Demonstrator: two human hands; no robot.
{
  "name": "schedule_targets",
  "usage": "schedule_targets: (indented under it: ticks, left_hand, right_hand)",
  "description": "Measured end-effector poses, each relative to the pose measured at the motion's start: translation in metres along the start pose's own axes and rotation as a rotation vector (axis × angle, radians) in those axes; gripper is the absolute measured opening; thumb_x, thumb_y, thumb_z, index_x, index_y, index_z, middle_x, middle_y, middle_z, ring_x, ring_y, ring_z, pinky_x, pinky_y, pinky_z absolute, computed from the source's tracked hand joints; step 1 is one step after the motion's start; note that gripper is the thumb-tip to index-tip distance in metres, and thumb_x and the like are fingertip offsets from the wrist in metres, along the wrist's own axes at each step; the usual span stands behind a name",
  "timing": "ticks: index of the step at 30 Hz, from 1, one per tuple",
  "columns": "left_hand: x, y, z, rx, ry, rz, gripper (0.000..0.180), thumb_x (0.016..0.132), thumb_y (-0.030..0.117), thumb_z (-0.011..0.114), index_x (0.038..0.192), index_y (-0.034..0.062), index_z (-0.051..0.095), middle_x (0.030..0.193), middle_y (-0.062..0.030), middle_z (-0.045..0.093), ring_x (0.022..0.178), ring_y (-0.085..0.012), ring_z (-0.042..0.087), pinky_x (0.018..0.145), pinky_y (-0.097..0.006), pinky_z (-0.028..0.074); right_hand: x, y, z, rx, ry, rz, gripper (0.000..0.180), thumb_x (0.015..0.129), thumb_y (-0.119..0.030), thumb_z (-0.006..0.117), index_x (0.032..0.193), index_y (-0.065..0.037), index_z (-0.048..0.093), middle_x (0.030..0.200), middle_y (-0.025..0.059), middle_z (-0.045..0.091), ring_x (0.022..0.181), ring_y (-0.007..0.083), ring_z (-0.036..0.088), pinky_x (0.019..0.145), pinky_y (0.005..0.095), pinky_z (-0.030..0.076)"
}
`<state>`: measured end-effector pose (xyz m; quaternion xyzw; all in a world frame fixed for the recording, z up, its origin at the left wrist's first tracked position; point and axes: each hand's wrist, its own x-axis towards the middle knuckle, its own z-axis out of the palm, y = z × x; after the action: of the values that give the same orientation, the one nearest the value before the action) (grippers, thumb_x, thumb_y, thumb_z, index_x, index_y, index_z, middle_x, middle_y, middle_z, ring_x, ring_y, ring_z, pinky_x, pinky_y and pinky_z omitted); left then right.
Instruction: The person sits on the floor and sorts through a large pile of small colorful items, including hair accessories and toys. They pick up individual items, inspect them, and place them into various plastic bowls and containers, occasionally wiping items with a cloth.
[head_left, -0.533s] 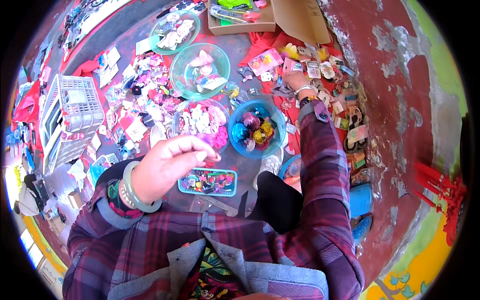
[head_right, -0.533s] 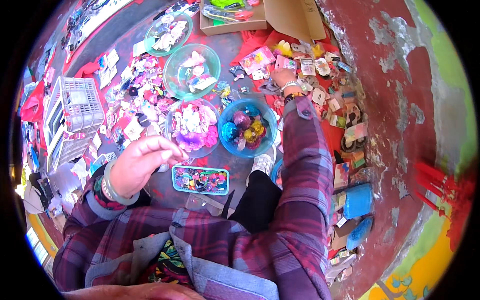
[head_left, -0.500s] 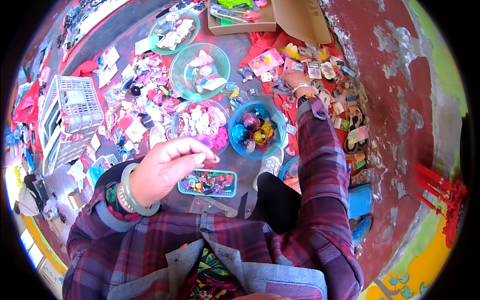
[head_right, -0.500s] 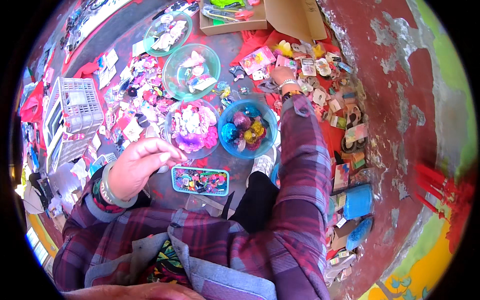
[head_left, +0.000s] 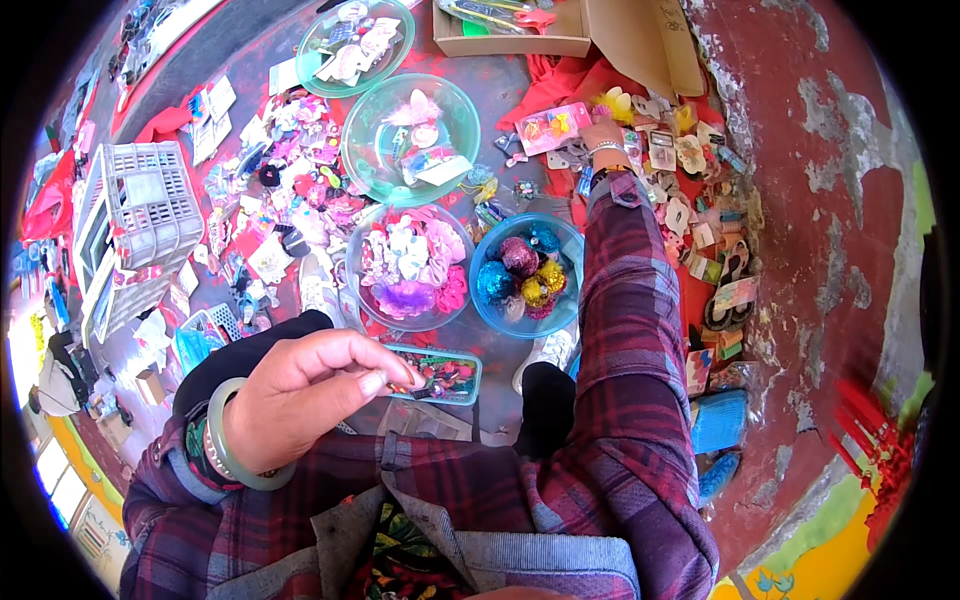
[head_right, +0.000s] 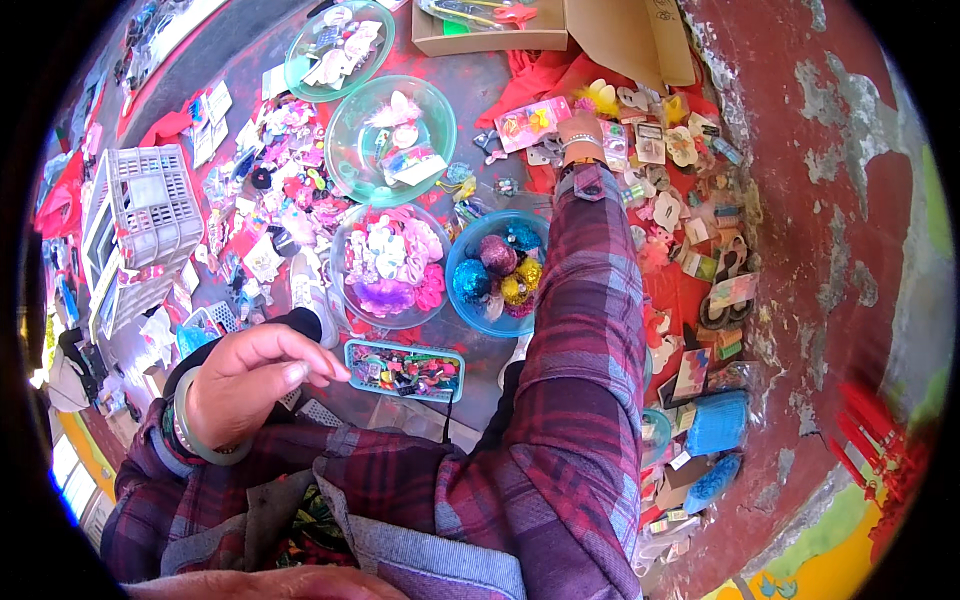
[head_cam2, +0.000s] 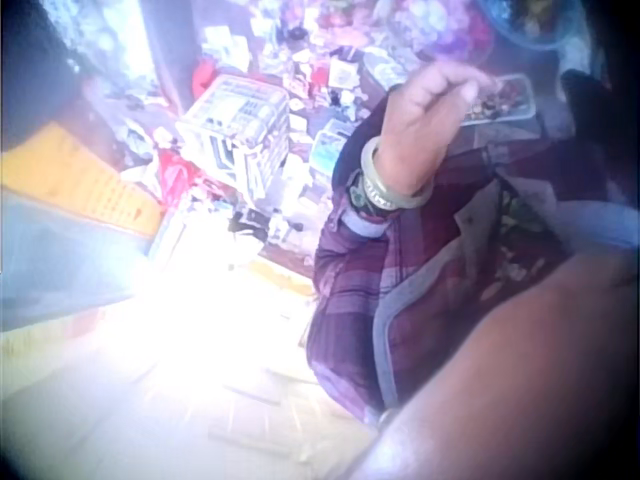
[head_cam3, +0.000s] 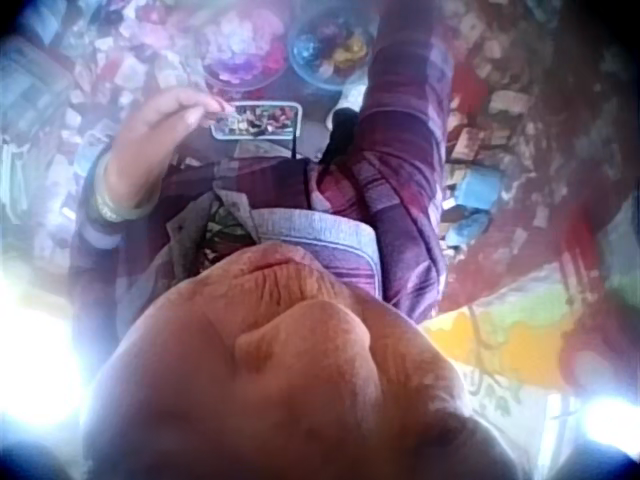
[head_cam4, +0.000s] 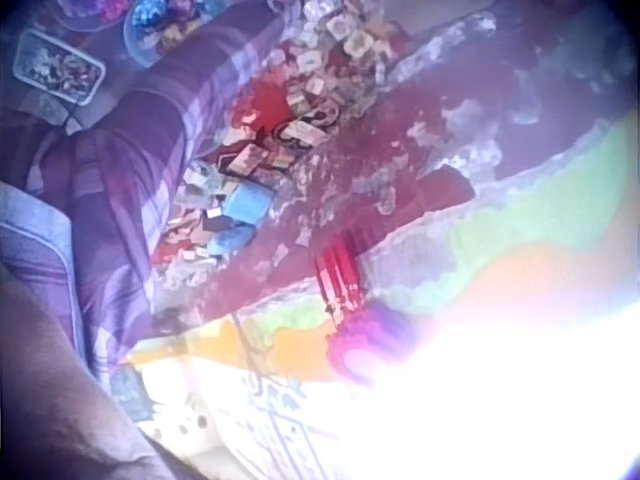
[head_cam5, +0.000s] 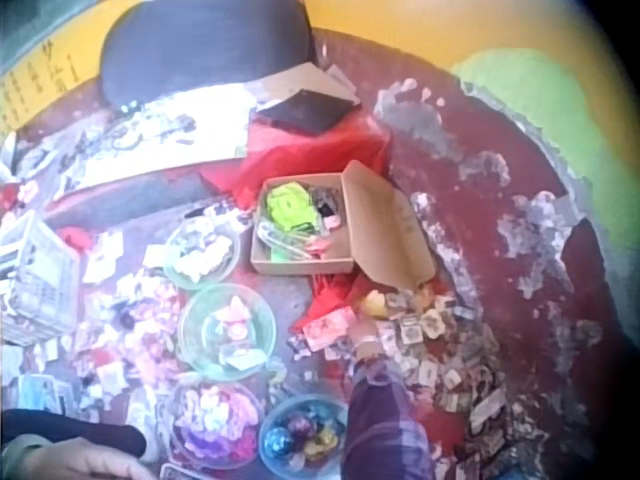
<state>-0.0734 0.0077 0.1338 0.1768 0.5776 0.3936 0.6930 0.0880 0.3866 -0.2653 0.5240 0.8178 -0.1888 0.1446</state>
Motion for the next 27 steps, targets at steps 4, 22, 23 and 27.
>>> schedule_targets:
  ticks: [4,22,23,27]
  left_hand:
    - [-0.001,-0.003,0.000,0.025,-0.021,-0.002,0.017,0.085,0.003,0.043,0.093,-0.0032,0.056,0.096,-0.0133,0.060,0.090,-0.0172,0.056,0.080,-0.029,0.043]
    - [-0.005,-0.036,0.027,0.068,-0.067,0.010,0.018,0.089,0.014,0.045,0.097,0.0013,0.055,0.097,-0.0096,0.060,0.093,-0.0159,0.056,0.080,-0.027,0.042]
    - [-0.004,-0.038,0.027,0.092,-0.086,0.031,0.018,0.088,0.015,0.046,0.097,0.0020,0.055,0.097,-0.0090,0.060,0.093,-0.0155,0.056,0.080,-0.026,0.042]
    - [0.000,-0.047,0.033,0.134,-0.081,0.026,0.019,0.088,0.016,0.047,0.097,0.0016,0.056,0.097,-0.0085,0.060,0.092,-0.0151,0.057,0.080,-0.026,0.043]
  right_hand:
    - [-0.003,0.033,-0.012,-0.042,-0.082,-0.155,0.034,0.074,-0.032,0.057,0.099,-0.009,0.061,0.101,0.0078,0.061,0.094,0.0247,0.057,0.082,0.0322,0.044]
    - [-0.304,0.085,-0.064,1.784,-0.038,-0.051,0.015,0.077,-0.004,0.061,0.091,-0.003,0.059,0.084,0.0015,0.062,0.076,0.0092,0.057,0.070,0.0211,0.045]
    - [-0.314,0.083,-0.060,1.795,-0.009,-0.056,0.014,0.077,-0.004,0.061,0.091,-0.003,0.059,0.084,0.0015,0.062,0.076,0.0092,0.058,0.070,0.0209,0.045]
    - [-0.358,0.081,-0.058,1.957,0.014,0.038,0.014,0.078,-0.005,0.060,0.092,-0.004,0.059,0.084,0.0018,0.062,0.074,0.0098,0.058,0.066,0.0219,0.046]
